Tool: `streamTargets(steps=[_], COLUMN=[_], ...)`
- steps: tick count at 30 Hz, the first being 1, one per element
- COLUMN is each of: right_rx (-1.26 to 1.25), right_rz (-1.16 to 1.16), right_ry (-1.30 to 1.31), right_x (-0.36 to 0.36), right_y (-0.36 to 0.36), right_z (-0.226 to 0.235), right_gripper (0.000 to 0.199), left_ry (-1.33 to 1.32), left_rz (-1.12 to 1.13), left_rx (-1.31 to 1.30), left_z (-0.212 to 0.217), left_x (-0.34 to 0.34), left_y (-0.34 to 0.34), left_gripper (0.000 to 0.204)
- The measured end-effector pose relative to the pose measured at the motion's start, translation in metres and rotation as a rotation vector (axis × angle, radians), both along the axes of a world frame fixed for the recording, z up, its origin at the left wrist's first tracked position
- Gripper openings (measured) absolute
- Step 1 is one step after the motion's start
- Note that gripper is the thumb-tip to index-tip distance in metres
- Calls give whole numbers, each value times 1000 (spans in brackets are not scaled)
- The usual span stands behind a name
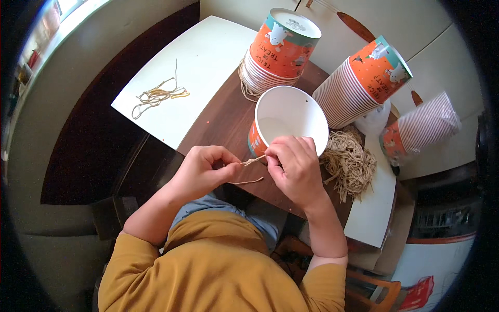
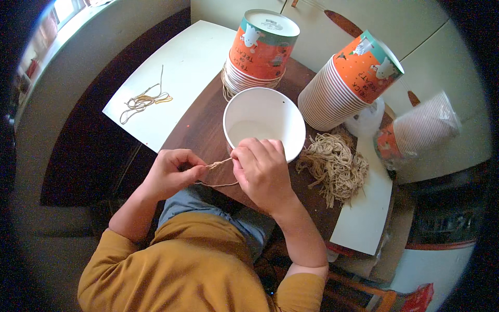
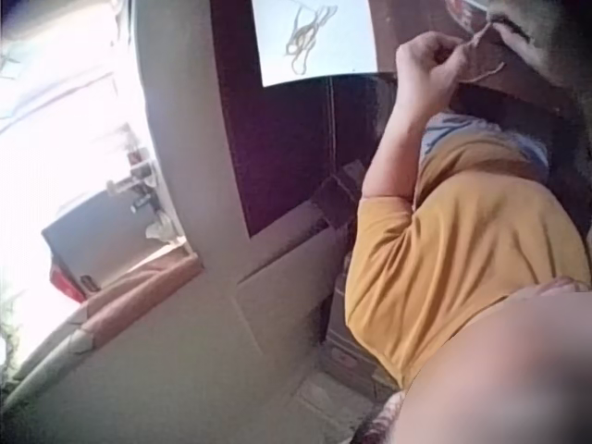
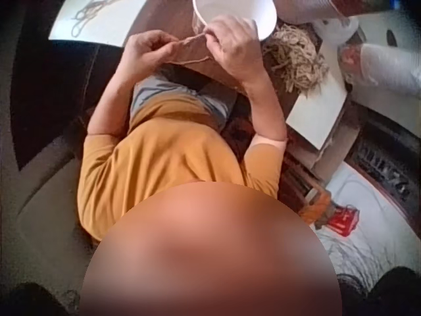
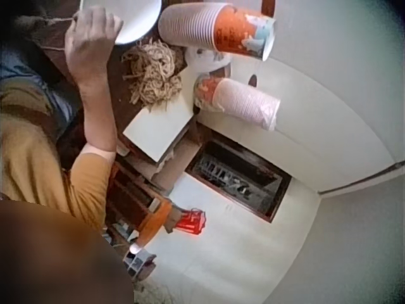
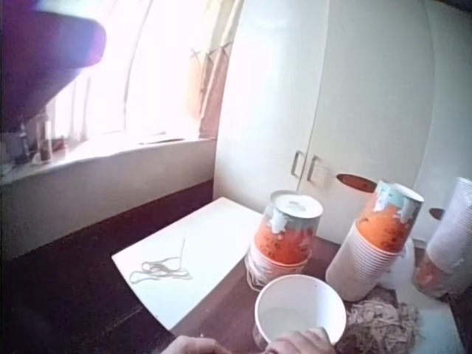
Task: Attaching thin strings to the rims of paper cups.
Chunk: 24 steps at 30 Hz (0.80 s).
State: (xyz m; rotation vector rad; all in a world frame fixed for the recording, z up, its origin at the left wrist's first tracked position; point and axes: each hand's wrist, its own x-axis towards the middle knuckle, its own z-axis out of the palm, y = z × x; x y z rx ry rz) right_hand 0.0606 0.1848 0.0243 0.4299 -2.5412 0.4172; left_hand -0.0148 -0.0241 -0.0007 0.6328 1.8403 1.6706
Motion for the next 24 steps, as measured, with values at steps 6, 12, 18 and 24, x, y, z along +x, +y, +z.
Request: streamTargets(steps=[6, 12, 18, 24], right_rx=[110, 117, 66, 87], right_rz=[-22, 24, 47, 54], right_ry=[-29, -37, -15, -21], right_x=[5, 5, 3, 3], right_y=[-6, -3, -4, -4], right_z=[4, 1, 0, 2], right_gripper=[25, 20, 19, 19], left_ry=[-159, -197, -163, -46], left_rz=[-72, -104, -144, -93], left_rx=[88, 159, 209, 123], left_z=[-6, -8, -9, -18], left_x=[-4, -2, 3, 2], left_y=[5, 11, 26, 34], left_gripper=[16, 28, 33, 19])
